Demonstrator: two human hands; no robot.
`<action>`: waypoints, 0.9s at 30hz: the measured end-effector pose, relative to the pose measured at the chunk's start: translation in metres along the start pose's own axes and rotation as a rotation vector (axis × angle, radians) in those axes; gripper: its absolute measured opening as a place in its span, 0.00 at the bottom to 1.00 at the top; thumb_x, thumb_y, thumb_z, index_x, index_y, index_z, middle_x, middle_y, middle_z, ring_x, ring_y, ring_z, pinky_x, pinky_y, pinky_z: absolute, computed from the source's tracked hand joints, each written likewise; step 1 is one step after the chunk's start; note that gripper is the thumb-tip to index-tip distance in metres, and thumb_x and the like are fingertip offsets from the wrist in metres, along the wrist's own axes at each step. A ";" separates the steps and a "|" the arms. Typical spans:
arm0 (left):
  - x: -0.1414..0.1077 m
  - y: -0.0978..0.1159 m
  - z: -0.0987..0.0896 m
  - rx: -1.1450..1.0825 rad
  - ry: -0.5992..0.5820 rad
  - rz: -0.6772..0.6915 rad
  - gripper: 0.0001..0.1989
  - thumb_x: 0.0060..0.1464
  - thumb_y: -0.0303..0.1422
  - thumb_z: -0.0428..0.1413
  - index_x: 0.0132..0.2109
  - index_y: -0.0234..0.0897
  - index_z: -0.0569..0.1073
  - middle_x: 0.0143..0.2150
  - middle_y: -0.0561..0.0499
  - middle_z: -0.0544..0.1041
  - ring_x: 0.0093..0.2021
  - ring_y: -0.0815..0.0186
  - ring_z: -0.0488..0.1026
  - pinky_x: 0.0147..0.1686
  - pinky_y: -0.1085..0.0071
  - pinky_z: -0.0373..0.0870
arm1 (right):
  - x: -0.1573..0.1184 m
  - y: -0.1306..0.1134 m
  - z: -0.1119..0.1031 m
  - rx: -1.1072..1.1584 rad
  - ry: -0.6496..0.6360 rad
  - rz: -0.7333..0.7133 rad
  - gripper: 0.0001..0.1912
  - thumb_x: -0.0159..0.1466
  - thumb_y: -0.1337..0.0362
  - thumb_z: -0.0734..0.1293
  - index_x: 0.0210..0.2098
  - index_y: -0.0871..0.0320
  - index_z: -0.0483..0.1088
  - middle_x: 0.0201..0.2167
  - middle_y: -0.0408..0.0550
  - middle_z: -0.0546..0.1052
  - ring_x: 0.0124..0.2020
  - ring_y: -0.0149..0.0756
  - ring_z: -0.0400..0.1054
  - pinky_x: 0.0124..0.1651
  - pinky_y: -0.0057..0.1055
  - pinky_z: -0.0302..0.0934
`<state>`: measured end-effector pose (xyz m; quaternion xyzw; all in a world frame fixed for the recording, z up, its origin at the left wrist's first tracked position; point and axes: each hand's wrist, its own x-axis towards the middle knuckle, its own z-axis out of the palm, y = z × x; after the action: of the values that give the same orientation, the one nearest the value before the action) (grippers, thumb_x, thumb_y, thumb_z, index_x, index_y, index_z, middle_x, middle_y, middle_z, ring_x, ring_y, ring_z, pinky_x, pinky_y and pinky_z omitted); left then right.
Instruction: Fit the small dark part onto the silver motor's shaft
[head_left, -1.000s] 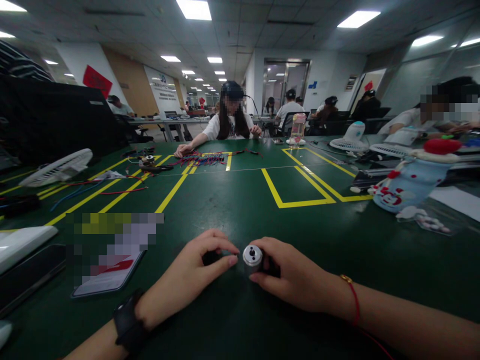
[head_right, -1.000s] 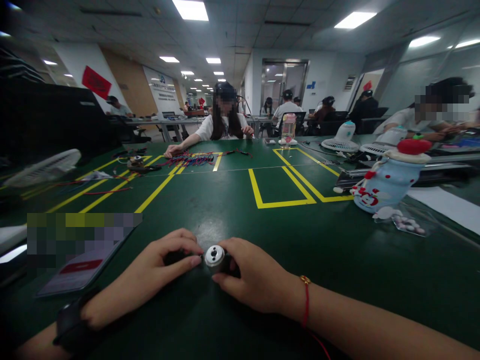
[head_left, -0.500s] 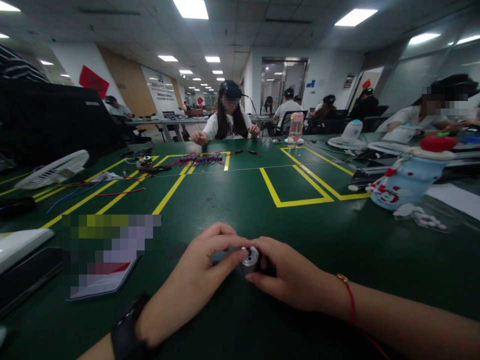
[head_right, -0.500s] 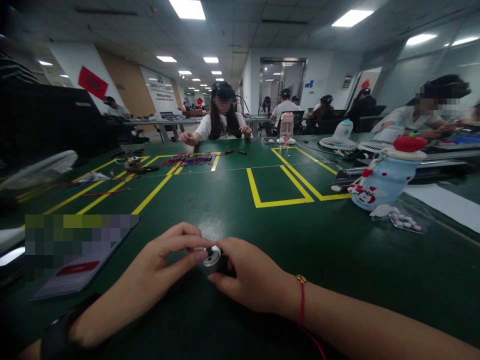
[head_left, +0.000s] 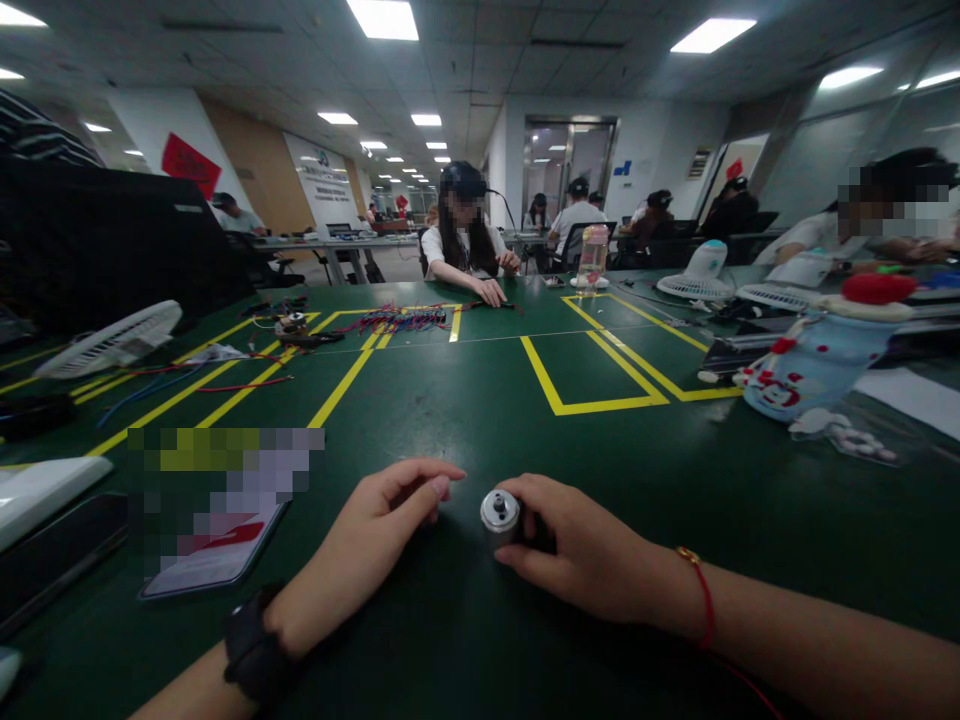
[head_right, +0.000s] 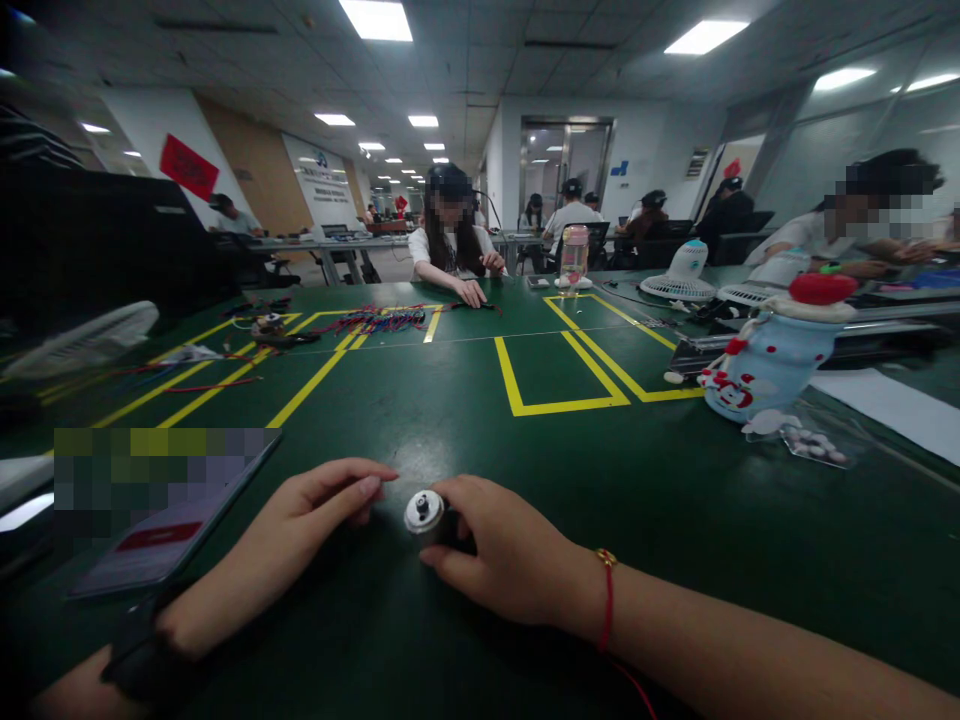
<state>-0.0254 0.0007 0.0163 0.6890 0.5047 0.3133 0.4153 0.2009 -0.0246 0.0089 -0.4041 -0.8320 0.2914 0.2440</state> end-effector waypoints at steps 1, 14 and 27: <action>0.002 -0.003 -0.001 -0.036 0.013 -0.029 0.13 0.59 0.40 0.52 0.45 0.40 0.75 0.32 0.53 0.73 0.31 0.65 0.69 0.31 0.71 0.64 | 0.000 0.000 0.000 -0.002 0.000 0.004 0.16 0.59 0.66 0.68 0.47 0.57 0.66 0.37 0.45 0.71 0.33 0.34 0.62 0.35 0.31 0.58; 0.003 -0.009 -0.002 -0.117 0.001 -0.053 0.13 0.59 0.40 0.52 0.46 0.39 0.74 0.31 0.54 0.71 0.31 0.66 0.67 0.32 0.72 0.62 | 0.000 0.001 -0.001 0.011 -0.004 0.010 0.16 0.59 0.66 0.68 0.47 0.56 0.66 0.37 0.45 0.71 0.33 0.34 0.62 0.35 0.31 0.58; 0.000 -0.010 0.006 -0.051 -0.067 0.062 0.09 0.59 0.35 0.52 0.46 0.41 0.70 0.38 0.52 0.73 0.38 0.64 0.70 0.38 0.69 0.67 | 0.000 0.001 0.001 0.010 0.012 0.009 0.15 0.59 0.67 0.68 0.45 0.57 0.66 0.37 0.46 0.71 0.32 0.34 0.63 0.34 0.31 0.58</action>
<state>-0.0246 0.0006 0.0052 0.7037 0.4608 0.3156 0.4392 0.2011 -0.0243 0.0072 -0.4084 -0.8272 0.2944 0.2497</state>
